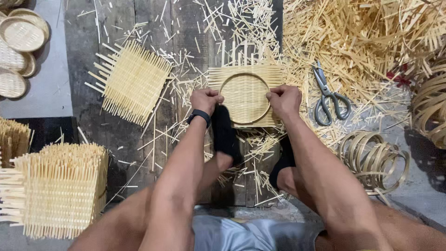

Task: The person places a circular bamboo frame on a square woven bamboo mat and uses shears to trim the excess mat material around the frame. The person repeats this process multiple times, stacking the finished circular mats to the side.

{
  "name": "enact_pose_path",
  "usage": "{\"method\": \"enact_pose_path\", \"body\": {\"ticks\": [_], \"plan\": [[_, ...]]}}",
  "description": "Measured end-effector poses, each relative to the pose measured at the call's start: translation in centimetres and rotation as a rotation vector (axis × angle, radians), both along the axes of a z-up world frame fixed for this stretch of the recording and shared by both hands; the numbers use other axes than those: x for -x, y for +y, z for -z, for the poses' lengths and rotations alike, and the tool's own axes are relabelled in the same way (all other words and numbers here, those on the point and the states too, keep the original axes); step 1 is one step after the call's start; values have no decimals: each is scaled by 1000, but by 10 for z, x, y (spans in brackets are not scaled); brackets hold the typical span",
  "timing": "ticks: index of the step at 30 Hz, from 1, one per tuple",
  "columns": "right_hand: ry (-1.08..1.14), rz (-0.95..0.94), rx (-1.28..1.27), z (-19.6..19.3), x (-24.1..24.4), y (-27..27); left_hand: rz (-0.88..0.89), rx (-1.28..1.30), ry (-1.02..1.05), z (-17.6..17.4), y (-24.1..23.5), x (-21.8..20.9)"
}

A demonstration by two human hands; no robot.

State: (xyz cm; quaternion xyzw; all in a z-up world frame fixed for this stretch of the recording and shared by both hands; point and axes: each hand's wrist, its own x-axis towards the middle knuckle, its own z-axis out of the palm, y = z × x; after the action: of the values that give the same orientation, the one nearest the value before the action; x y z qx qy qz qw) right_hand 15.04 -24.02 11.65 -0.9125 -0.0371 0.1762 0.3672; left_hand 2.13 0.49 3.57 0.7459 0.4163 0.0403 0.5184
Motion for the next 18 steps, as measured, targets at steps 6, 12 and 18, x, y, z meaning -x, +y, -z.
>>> {"method": "enact_pose_path", "body": {"ticks": [6, 12, 18], "plan": [[-88, -92, -16, 1, -3, -2, 14, 119, 53, 16, 7, -1], [82, -40, -87, 16, -2, -12, 105, 4, 59, 7, 5, 1], [54, -72, -229, -9, -7, -4, 291, -357, 119, -34, 4, -29]]}}
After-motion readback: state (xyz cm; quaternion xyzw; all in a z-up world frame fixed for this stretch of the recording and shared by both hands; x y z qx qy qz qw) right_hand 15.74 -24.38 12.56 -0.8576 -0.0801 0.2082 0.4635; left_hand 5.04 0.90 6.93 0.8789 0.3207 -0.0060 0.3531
